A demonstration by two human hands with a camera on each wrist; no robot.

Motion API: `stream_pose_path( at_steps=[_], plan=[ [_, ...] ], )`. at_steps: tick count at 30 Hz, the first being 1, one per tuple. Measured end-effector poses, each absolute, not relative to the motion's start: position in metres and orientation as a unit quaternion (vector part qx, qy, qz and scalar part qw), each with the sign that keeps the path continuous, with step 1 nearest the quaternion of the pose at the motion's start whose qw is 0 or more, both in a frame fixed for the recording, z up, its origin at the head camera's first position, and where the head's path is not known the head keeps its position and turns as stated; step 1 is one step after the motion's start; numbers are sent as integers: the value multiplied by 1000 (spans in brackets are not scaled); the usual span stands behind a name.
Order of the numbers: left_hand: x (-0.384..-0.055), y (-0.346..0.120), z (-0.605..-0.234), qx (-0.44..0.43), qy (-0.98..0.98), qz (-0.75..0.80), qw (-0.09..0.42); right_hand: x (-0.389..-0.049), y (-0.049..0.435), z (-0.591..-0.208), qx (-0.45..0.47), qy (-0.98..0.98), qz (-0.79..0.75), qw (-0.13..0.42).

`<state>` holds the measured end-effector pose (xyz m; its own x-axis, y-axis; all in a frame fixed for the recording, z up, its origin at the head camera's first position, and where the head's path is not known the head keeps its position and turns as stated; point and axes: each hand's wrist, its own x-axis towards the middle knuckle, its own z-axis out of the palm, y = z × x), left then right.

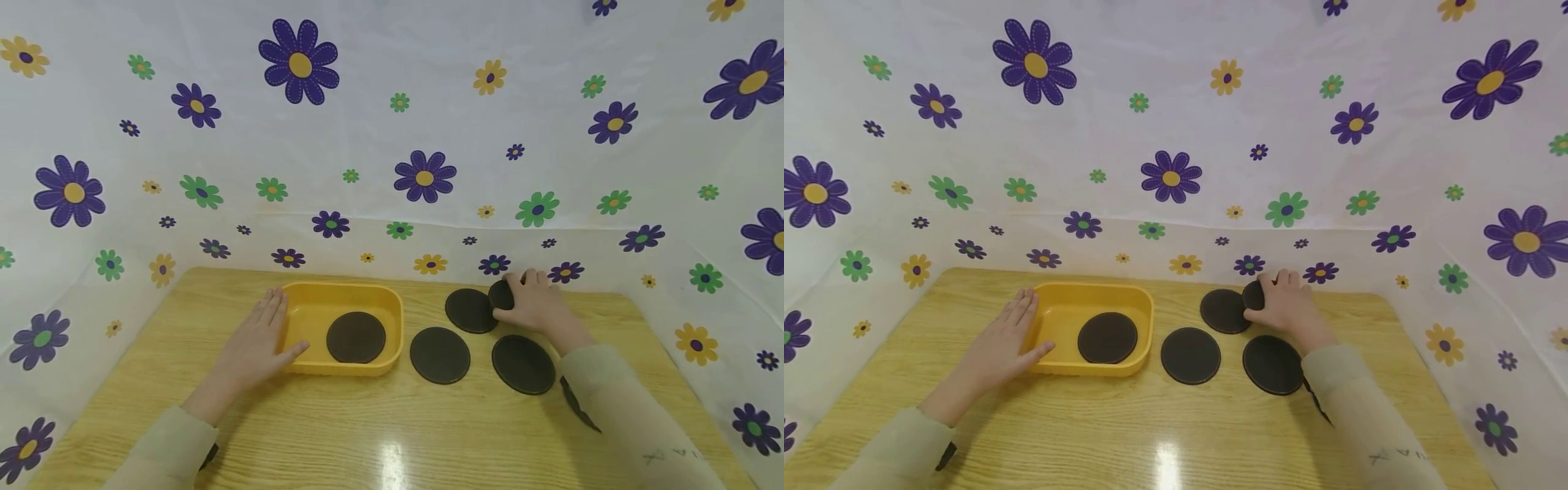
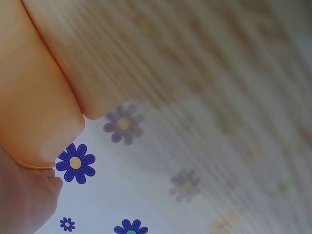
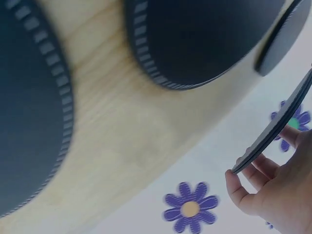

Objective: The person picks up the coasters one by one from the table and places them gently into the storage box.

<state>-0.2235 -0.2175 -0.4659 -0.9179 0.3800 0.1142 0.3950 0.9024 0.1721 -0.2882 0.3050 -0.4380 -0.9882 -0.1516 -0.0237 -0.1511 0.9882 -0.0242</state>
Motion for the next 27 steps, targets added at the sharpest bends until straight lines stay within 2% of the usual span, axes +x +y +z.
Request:
stream_pose_path(
  at_steps=[15,27],
  plan=[
    [-223,-217,-465,-201,-974,-95,45,-282,253,-422,-142,989,-3,-34],
    [-221,-216,-464,-204,-973,-100,50,-271,207,-407,-197,979,-14,-48]
  ],
)
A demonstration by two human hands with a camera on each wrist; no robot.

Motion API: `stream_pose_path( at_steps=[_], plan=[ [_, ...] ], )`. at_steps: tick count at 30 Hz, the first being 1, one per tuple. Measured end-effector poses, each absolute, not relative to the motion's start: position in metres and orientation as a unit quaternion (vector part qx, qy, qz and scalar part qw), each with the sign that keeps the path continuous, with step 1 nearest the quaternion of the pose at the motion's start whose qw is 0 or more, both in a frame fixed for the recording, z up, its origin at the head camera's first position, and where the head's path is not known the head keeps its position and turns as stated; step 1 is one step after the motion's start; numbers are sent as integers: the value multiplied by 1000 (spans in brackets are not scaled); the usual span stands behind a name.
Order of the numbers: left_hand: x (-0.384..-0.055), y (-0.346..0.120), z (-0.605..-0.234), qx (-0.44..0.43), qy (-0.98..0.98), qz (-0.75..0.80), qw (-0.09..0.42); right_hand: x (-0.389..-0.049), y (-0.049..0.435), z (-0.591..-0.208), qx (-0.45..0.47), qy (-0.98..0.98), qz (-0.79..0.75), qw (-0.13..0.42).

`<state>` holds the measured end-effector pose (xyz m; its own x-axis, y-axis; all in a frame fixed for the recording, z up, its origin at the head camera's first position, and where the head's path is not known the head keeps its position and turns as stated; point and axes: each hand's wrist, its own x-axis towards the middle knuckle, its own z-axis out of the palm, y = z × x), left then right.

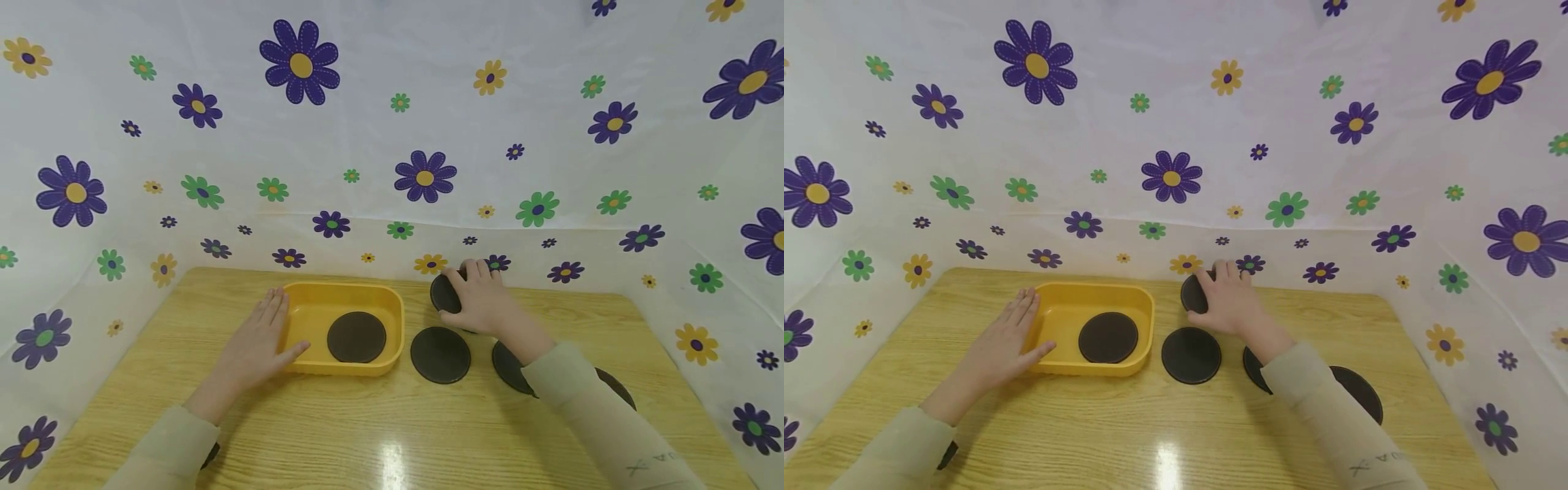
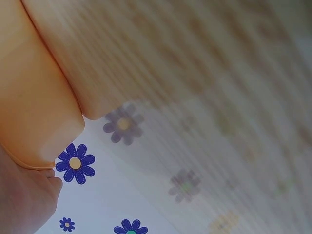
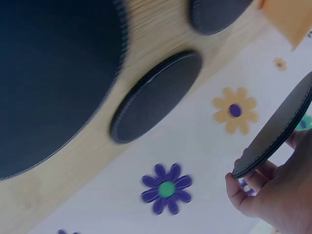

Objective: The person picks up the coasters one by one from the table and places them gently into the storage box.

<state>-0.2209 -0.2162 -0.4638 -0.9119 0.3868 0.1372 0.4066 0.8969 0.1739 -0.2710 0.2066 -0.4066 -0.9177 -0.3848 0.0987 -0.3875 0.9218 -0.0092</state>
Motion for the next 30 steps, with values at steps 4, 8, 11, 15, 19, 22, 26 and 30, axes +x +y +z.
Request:
stream_pose_path(
  at_steps=[4,8,11,15,19,22,26,30],
  plan=[
    [-223,-217,-466,-203,-973,-98,45,-268,190,-404,215,-975,25,49],
    [-224,-217,-467,-205,-973,-95,43,-265,172,-402,234,-971,29,51],
    [-224,-218,-468,-205,-973,-94,44,-265,159,-403,249,-966,25,60],
    [-224,-218,-468,-202,-974,-97,44,-265,142,-404,272,-959,26,77],
    [-224,-218,-468,-202,-973,-98,44,-264,126,-404,292,-953,34,77],
    [-224,-218,-468,-203,-973,-98,45,-263,116,-405,302,-950,42,66],
    [-224,-218,-468,-203,-974,-96,45,-262,105,-409,310,-948,39,59],
    [-224,-217,-468,-200,-974,-98,44,-261,97,-412,315,-947,27,55]
  ],
)
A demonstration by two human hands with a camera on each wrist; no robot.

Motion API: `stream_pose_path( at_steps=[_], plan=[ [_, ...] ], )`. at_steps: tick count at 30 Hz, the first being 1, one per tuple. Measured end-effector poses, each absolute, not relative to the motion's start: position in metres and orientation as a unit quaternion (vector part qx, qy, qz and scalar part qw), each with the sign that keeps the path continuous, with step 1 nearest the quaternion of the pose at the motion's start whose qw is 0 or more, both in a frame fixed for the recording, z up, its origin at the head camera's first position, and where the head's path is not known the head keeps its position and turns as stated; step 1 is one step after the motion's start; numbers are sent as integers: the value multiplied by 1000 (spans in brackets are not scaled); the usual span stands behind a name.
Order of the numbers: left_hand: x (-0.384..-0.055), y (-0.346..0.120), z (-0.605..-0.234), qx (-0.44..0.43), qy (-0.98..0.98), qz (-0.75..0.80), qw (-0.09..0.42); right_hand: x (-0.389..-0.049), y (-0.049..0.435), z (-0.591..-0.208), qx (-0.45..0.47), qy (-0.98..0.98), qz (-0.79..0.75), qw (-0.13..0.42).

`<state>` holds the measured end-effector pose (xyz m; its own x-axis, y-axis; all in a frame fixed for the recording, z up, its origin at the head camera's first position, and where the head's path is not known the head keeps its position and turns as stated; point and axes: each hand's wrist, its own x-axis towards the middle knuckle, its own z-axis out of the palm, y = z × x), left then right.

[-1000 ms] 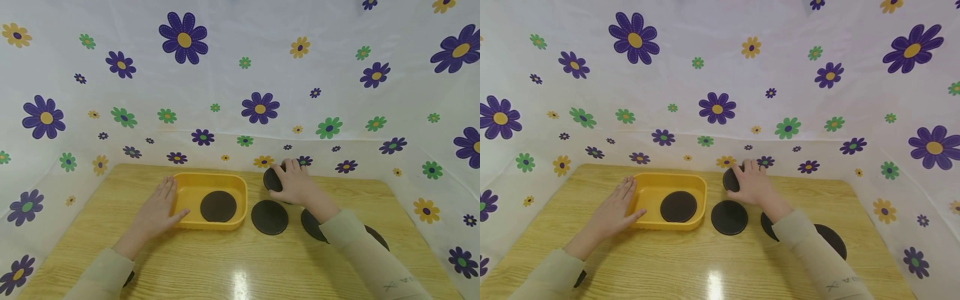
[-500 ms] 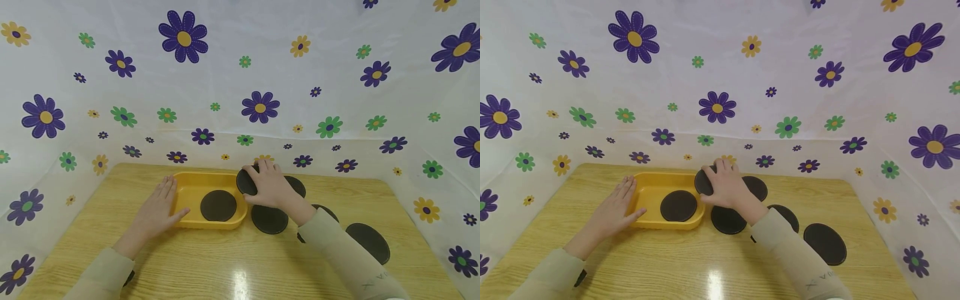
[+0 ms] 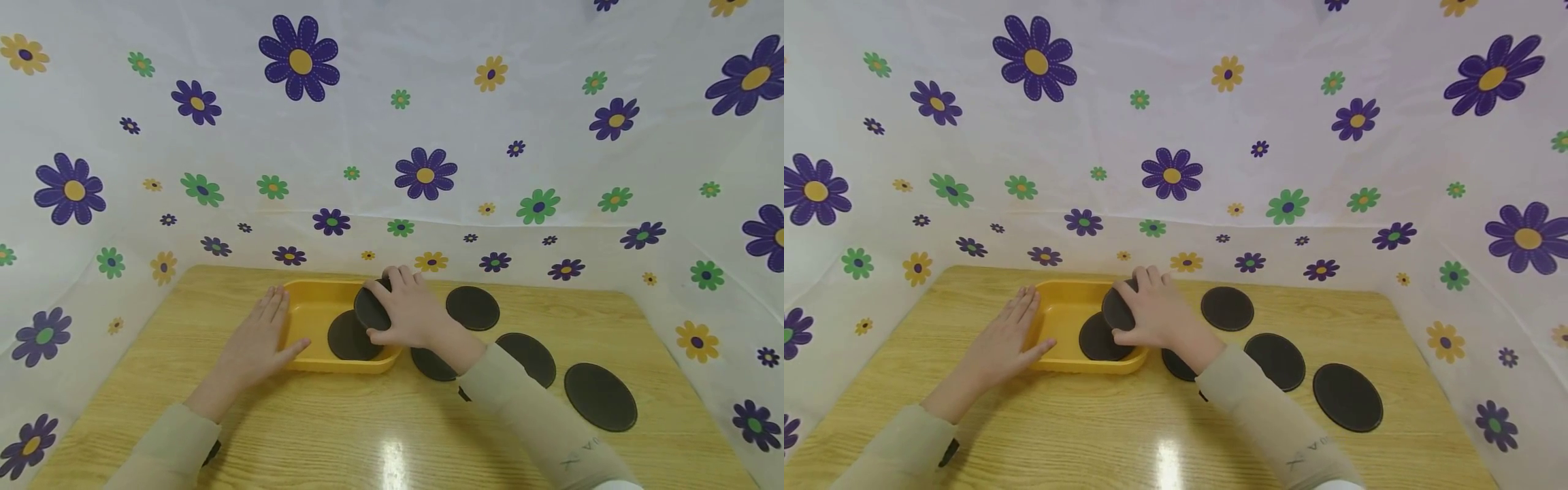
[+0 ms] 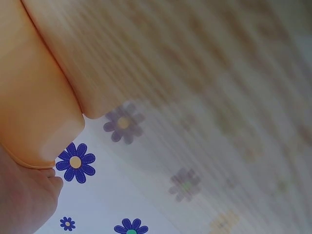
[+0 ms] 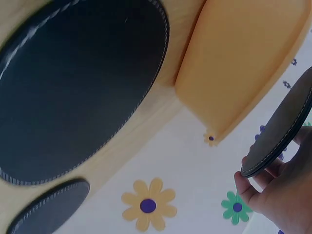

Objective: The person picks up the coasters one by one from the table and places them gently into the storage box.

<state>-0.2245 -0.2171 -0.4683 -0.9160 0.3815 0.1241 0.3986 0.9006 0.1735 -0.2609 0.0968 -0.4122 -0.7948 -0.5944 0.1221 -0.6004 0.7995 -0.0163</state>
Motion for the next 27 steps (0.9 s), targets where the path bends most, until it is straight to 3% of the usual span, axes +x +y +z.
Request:
stream_pose_path(
  at_steps=[12,27],
  plan=[
    [-224,-217,-467,-195,-974,-106,39,-258,72,-422,342,-938,24,50],
    [-224,-218,-468,-197,-974,-105,36,-264,56,-444,346,-938,11,-4]
  ],
)
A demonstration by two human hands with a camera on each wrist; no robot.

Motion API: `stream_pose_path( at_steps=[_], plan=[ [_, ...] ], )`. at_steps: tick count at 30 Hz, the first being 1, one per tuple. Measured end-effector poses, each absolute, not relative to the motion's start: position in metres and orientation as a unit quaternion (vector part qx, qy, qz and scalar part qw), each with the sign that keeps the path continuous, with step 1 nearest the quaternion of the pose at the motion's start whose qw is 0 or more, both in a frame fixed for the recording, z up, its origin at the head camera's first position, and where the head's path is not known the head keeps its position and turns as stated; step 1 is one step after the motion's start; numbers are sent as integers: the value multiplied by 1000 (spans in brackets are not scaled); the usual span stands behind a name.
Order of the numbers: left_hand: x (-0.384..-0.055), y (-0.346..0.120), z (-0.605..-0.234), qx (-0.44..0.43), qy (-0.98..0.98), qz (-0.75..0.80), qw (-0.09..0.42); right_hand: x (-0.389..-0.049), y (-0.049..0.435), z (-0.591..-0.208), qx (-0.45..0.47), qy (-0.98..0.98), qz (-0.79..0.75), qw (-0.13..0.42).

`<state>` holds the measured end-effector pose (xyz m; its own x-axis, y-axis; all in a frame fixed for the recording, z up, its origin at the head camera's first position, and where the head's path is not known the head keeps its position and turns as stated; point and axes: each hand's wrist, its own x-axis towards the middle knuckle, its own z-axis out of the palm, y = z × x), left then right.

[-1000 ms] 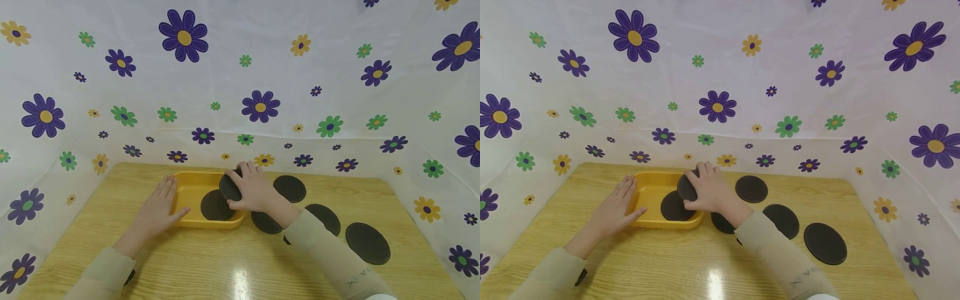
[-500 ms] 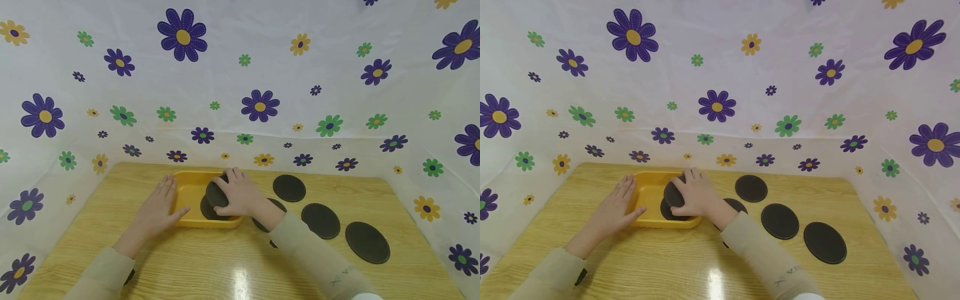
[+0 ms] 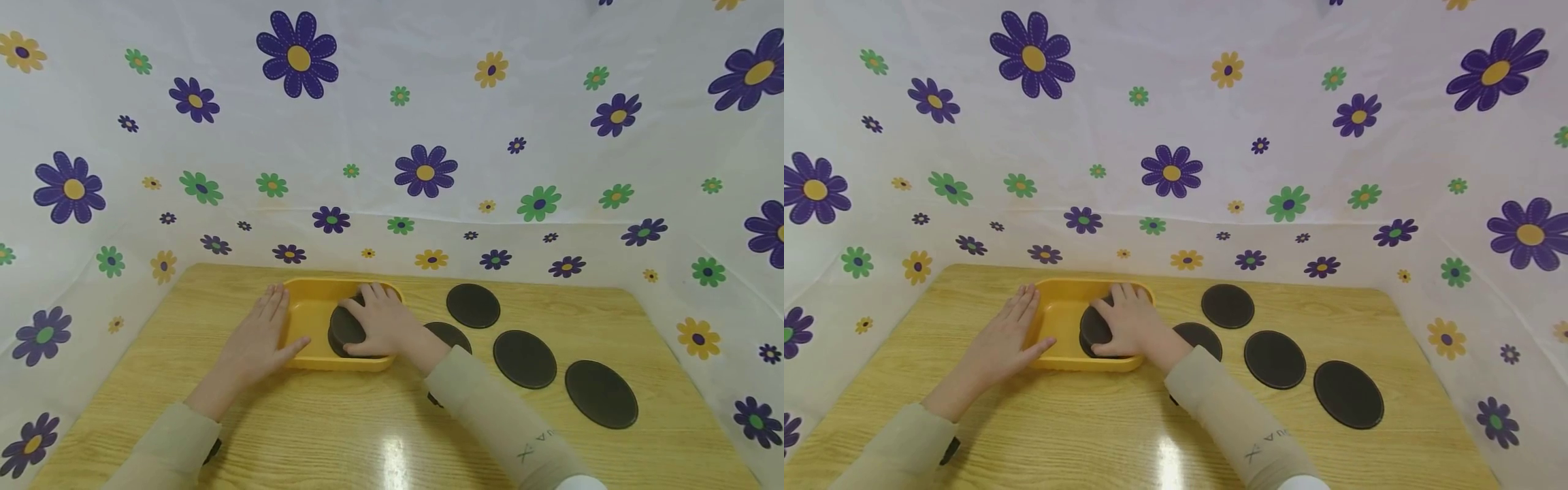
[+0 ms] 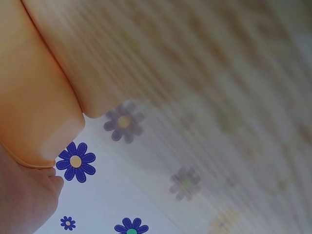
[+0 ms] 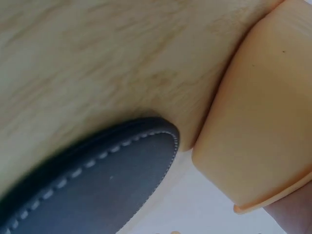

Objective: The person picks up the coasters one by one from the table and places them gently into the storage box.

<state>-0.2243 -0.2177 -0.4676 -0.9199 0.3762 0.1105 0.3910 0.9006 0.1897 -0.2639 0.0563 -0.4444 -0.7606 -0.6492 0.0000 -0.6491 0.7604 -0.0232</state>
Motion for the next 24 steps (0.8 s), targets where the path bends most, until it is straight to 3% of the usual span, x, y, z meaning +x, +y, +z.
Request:
stream_pose_path(
  at_steps=[24],
  plan=[
    [-224,-217,-467,-202,-973,-100,47,-263,67,-429,-356,934,-19,-7]
  ],
)
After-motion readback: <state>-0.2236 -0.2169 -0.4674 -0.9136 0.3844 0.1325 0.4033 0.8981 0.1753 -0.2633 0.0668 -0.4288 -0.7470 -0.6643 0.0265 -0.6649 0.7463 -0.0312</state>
